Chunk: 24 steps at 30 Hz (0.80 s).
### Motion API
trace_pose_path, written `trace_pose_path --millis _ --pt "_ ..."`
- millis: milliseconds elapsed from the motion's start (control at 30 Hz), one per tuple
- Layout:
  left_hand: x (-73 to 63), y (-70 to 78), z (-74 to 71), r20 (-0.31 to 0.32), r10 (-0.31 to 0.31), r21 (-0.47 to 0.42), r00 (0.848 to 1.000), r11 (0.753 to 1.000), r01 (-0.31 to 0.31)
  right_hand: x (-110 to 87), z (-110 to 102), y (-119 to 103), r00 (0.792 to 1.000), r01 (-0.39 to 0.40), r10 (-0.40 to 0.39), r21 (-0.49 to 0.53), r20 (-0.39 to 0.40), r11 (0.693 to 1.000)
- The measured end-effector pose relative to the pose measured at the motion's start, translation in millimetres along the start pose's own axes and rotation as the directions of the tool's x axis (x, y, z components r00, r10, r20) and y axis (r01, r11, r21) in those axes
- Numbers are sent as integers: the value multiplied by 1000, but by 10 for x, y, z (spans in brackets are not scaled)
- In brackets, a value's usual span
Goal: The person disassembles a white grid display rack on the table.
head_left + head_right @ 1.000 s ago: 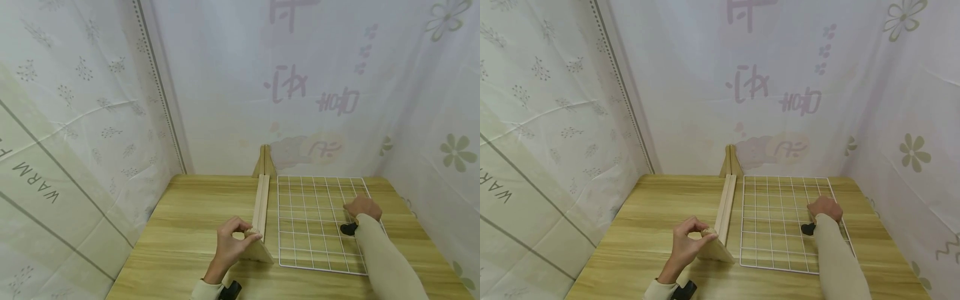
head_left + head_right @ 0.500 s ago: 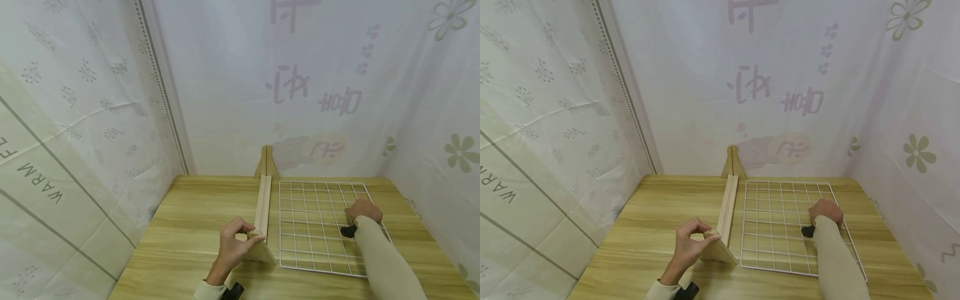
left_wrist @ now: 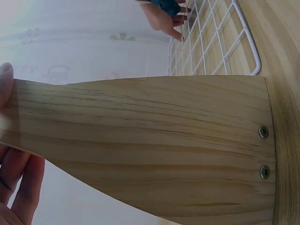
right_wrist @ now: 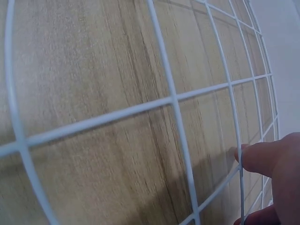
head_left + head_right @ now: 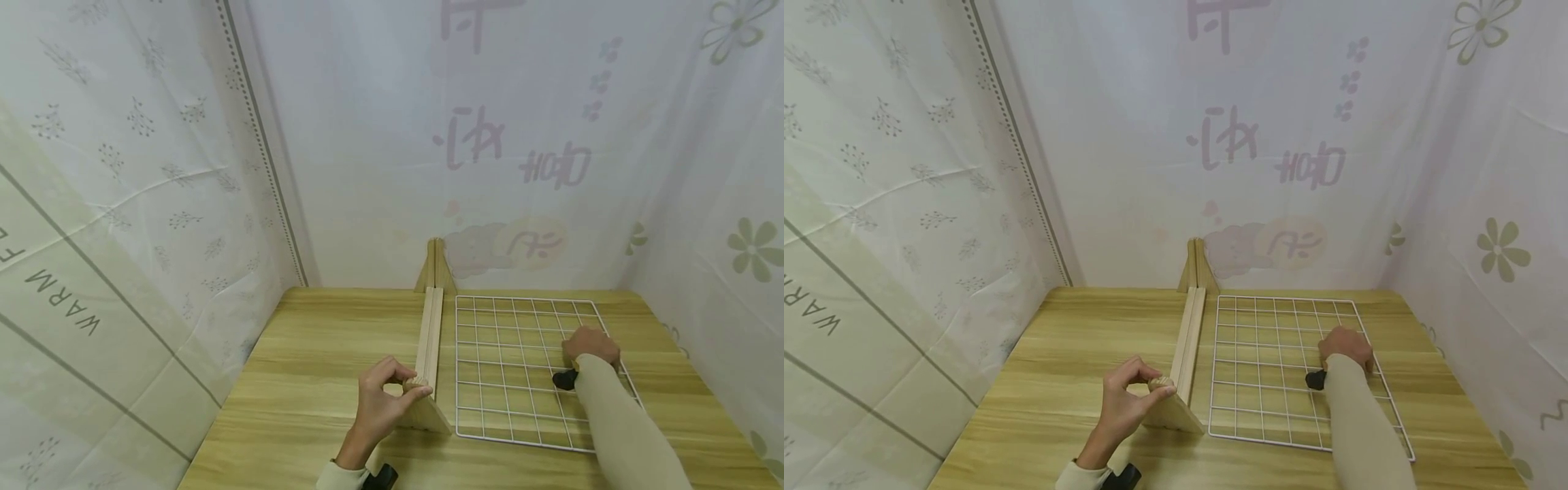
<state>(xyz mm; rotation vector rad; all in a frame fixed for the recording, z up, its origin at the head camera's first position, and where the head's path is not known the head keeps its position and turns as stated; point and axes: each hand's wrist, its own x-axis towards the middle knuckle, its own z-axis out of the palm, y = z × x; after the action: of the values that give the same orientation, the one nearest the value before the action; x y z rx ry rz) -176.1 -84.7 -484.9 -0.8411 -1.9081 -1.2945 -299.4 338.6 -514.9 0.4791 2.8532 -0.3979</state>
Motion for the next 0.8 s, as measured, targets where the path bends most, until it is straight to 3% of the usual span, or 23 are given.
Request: trace_pose_path --millis 267,500,800 --pt "-65 -53 22 8 -31 3 999 1000 31 -35 31 4 1000 1 0 12 -19 1000" --pt "-48 -30 22 3 -42 2 999 999 42 -97 36 5 999 30 -27 85 -27 996" --pt "15 34 3 -4 -5 -1 1000 1000 5 -87 155 138 995 80 -71 145 -70 986"
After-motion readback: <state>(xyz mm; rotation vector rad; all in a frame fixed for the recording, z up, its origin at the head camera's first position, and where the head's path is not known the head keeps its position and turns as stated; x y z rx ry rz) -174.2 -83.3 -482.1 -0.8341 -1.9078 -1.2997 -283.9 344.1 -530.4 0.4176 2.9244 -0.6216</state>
